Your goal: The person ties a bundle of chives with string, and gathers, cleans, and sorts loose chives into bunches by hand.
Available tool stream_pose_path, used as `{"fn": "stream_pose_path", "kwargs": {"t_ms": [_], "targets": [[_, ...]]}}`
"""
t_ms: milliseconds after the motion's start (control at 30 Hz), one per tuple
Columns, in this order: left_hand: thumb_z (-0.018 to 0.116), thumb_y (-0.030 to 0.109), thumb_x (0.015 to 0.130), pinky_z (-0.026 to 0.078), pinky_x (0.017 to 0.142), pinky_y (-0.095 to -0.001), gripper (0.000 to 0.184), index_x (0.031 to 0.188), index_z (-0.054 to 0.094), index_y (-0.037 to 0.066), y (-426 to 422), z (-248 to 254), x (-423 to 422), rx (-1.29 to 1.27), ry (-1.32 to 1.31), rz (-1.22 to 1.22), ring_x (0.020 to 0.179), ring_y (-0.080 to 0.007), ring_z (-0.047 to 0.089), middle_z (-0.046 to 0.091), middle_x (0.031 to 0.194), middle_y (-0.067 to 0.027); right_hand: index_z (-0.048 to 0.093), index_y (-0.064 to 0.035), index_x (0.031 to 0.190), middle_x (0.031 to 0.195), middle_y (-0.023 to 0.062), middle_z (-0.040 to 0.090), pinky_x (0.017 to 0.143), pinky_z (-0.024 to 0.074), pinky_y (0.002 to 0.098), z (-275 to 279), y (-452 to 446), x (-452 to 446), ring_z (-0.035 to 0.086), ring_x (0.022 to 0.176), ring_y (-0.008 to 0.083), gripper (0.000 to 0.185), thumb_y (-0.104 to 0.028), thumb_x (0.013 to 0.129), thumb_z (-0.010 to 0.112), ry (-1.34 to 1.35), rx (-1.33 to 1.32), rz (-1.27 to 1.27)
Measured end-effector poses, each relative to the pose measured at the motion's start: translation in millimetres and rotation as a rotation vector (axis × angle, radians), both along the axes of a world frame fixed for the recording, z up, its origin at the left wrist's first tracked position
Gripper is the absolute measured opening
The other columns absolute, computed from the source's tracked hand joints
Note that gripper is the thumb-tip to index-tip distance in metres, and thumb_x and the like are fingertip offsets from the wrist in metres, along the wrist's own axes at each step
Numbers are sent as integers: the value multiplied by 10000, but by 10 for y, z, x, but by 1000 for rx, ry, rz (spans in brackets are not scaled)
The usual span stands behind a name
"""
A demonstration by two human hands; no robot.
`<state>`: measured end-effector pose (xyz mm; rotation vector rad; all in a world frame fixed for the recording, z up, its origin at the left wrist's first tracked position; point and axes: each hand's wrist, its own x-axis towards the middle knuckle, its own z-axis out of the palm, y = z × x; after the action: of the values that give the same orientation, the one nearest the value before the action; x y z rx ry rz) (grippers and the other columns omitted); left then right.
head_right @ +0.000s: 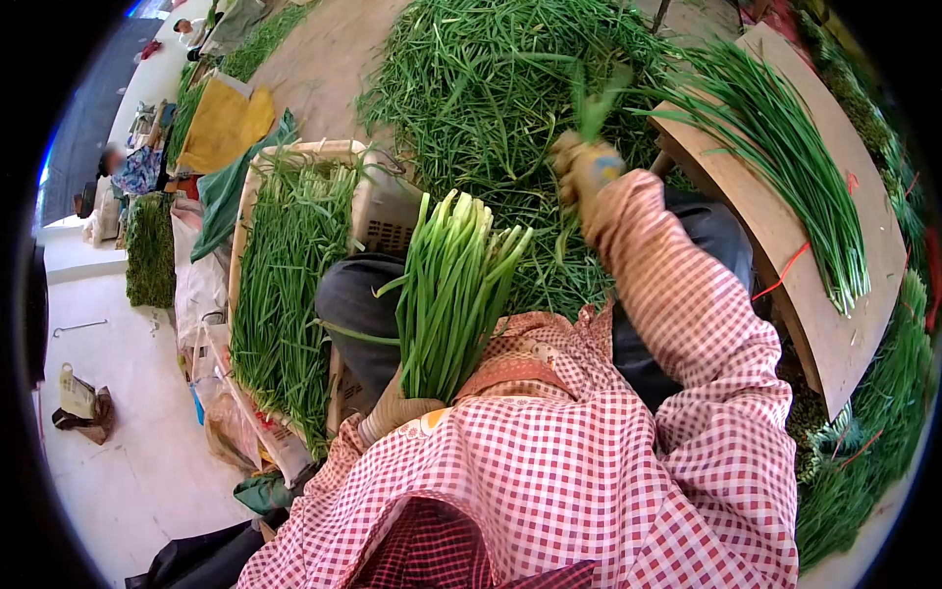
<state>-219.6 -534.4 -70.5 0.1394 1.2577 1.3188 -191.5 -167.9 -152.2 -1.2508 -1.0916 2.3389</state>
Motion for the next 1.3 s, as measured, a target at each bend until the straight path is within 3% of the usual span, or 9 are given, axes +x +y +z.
{"fn": "stream_pose_path", "kwargs": {"t_ms": [133,233,333,433,733,900,1133,1233,1300], "targets": [[800,37,652,318,1051,-362,1002,1448,192,63,21,-39,14,-31,42,60,1255,-217,400,409,1376,-99,528,-18,1133,879,115,625,756,518,414,-135,125,70,621,848,244,431,-326,856,642,466,-253,594],[812,73,666,325,1049,-354,1013,1455,177,59,32,-105,-4,-15,112,-10,1262,-212,393,391,1393,-97,412,-32,1301,1099,175,625,867,488,407,551,-565,139,610,995,309,683,-372,790,713,33,910,1034],[816,100,689,337,1043,-347,1022,1466,155,61,-16,-134,-5,-59,194,-81,1272,-207,386,370,1414,-98,433,-28,1303,1153,151,608,930,449,367,730,-710,78,589,1061,295,700,-325,756,751,-33,884,1093],[830,125,673,356,1046,-357,999,1437,191,44,-73,-182,18,-133,318,-129,1247,-215,429,422,1369,-122,418,-27,1319,1122,151,620,921,450,368,565,-752,84,590,1067,291,732,-331,745,756,208,907,849],[840,102,658,296,1080,-352,1052,1465,166,67,29,-88,60,-32,128,0,1292,-205,371,376,1415,-99,525,-45,1221,972,99,629,736,508,347,-177,-716,132,623,851,237,403,-200,864,632,-18,956,1152],[823,80,655,301,1069,-348,1021,1467,205,83,-59,-152,40,-27,22,96,1286,-203,376,375,1416,-91,602,32,942,818,101,611,550,473,306,-665,-514,21,583,670,176,167,-80,819,604,21,795,716],[831,106,647,309,1061,-326,1030,1458,200,46,-152,-243,65,-103,271,43,1277,-198,386,382,1410,-100,498,-100,1212,944,125,591,636,494,343,-764,255,-324,559,705,213,293,-97,920,497,-401,-82,-7],[847,135,637,312,1059,-324,1047,1454,201,35,-156,-277,76,-116,304,65,1279,-203,386,379,1410,-113,466,-114,1279,1242,194,502,961,402,496,-447,101,-89,474,1165,354,541,-418,856,614,-447,1242,469],[854,152,632,314,1059,-327,1054,1452,202,32,-134,-312,77,-119,321,57,1282,-207,385,376,1410,-120,473,-79,1290,1358,217,403,1039,344,484,75,-35,-139,384,1271,377,726,-517,753,690,44,1118,871]]}}
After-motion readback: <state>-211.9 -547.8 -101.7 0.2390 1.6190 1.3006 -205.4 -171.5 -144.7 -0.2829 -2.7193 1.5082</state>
